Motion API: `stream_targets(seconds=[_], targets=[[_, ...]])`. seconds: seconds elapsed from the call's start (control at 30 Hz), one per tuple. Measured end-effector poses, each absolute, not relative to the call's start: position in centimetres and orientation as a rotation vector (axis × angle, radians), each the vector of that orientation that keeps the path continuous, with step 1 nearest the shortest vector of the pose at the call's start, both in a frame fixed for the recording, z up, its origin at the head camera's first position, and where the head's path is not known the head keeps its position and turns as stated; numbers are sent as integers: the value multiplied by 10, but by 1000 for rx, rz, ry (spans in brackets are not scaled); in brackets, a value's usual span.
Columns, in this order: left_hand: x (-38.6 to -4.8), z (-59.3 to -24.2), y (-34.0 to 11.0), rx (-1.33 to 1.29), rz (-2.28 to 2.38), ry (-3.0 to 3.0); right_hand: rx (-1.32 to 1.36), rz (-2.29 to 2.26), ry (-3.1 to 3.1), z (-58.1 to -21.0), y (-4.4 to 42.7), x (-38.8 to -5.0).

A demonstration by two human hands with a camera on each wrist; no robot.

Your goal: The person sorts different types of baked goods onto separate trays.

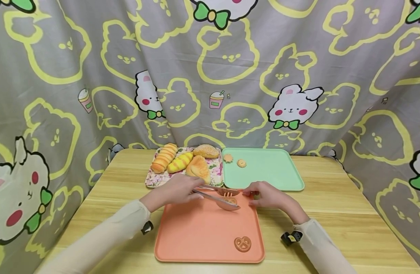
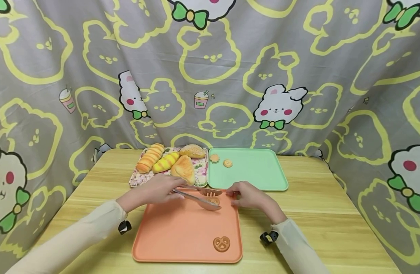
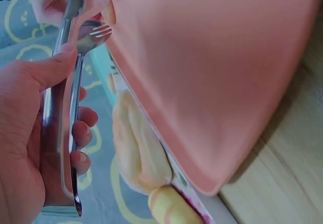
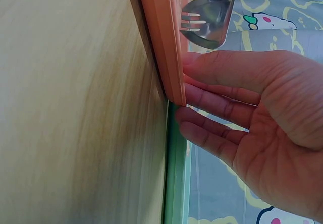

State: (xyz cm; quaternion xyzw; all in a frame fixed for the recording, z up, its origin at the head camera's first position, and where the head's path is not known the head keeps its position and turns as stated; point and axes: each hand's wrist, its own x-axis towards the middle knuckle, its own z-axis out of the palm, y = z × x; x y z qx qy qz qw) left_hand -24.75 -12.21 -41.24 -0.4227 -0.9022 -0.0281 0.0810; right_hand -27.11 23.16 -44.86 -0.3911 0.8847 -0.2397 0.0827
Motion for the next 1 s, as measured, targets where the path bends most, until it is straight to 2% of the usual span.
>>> stream_targets(seconds=[0.57,1.0], targets=[[-246,-420,-126,-1281,-114,-2601,-1166,-739,2638,-449,231,-272],[-259,-399,-129,-1179,-98,-2572,-1171,-749,2633,-448,231,-271]])
